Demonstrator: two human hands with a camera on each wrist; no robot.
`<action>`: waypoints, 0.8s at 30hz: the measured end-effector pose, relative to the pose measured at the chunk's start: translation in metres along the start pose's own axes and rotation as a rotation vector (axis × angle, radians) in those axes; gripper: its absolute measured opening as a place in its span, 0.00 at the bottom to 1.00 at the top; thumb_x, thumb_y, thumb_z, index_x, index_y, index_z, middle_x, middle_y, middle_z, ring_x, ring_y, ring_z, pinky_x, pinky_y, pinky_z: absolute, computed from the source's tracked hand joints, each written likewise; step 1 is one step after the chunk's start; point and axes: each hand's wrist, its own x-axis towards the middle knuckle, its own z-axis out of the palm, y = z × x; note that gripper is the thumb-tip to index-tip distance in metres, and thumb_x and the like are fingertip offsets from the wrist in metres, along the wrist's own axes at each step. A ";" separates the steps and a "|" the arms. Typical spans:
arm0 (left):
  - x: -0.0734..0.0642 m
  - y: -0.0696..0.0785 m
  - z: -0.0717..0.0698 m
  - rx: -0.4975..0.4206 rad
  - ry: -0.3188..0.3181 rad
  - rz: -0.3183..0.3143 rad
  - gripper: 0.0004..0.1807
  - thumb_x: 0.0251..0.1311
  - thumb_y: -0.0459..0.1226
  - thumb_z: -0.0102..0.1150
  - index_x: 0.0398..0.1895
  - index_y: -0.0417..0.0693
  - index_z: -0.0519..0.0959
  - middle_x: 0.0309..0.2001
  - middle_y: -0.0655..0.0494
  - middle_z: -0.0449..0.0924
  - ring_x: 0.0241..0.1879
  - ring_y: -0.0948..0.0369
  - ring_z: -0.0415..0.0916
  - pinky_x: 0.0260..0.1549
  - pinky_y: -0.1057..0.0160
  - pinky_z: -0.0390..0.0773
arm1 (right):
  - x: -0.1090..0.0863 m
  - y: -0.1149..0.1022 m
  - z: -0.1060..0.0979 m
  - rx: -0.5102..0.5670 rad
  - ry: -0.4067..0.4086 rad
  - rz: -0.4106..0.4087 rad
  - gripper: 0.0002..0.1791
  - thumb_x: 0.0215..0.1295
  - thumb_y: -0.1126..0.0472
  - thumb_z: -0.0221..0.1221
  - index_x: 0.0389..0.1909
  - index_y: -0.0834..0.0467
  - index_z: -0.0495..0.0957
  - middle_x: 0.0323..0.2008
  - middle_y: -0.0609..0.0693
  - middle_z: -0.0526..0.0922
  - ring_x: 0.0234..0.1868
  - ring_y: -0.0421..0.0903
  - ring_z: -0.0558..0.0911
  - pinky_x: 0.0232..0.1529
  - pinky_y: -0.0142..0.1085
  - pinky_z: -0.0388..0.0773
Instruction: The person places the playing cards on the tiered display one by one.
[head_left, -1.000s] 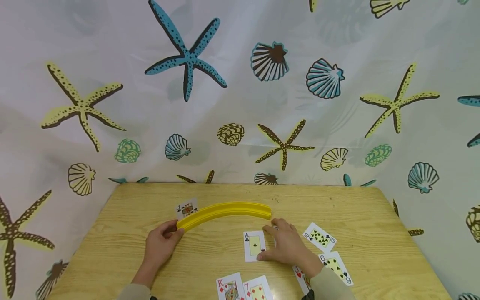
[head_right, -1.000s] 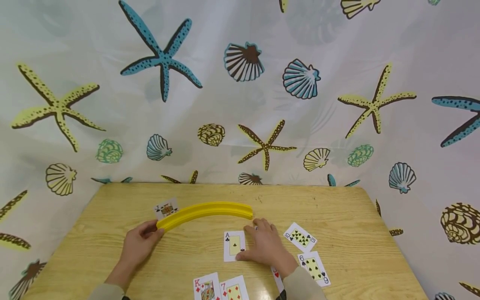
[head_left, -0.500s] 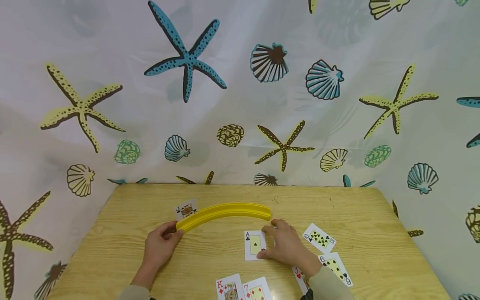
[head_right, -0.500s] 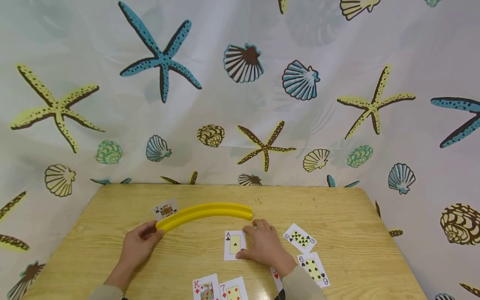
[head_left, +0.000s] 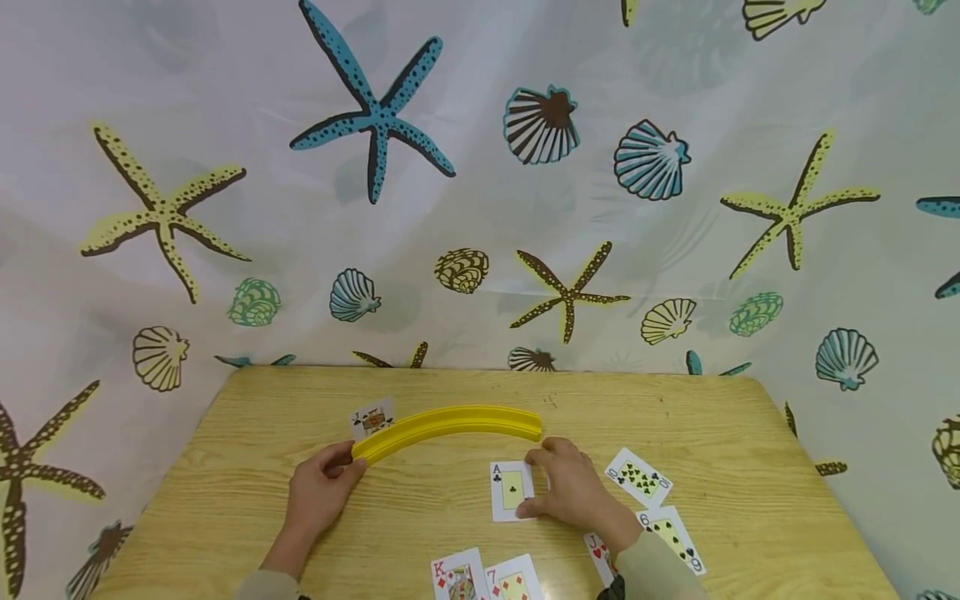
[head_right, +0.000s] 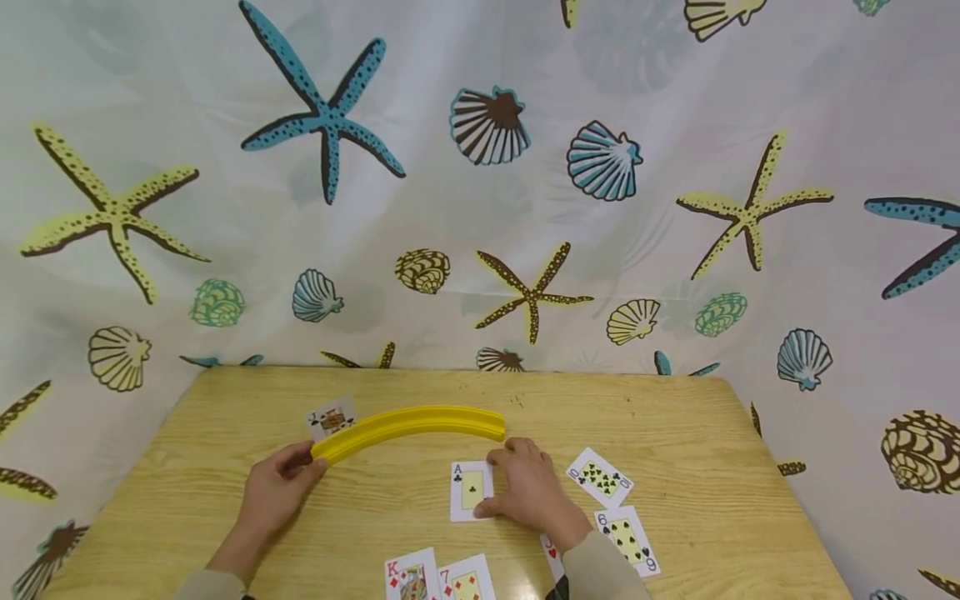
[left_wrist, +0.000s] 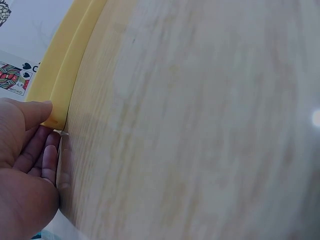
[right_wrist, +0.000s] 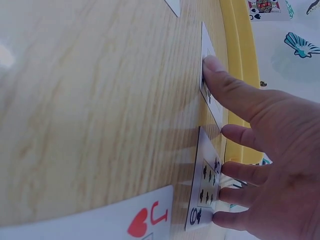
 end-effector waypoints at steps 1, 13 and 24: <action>0.000 0.000 0.000 0.000 0.000 0.000 0.24 0.72 0.38 0.65 0.67 0.38 0.79 0.58 0.36 0.85 0.52 0.47 0.85 0.41 0.77 0.78 | 0.000 0.000 0.000 0.001 0.001 -0.001 0.42 0.49 0.42 0.81 0.62 0.60 0.81 0.69 0.68 0.73 0.71 0.67 0.70 0.71 0.67 0.67; 0.002 -0.001 0.000 -0.003 -0.009 -0.010 0.24 0.72 0.38 0.65 0.68 0.37 0.79 0.59 0.36 0.85 0.53 0.47 0.84 0.41 0.77 0.77 | 0.001 -0.003 -0.002 0.008 0.002 0.029 0.42 0.47 0.43 0.82 0.59 0.63 0.81 0.68 0.67 0.75 0.70 0.65 0.71 0.71 0.64 0.68; 0.002 0.000 0.000 0.001 -0.015 -0.012 0.24 0.72 0.37 0.65 0.67 0.37 0.79 0.58 0.35 0.85 0.53 0.47 0.84 0.41 0.77 0.78 | 0.002 -0.005 -0.003 -0.012 -0.004 0.024 0.42 0.47 0.44 0.82 0.61 0.61 0.81 0.67 0.67 0.75 0.68 0.65 0.73 0.68 0.64 0.71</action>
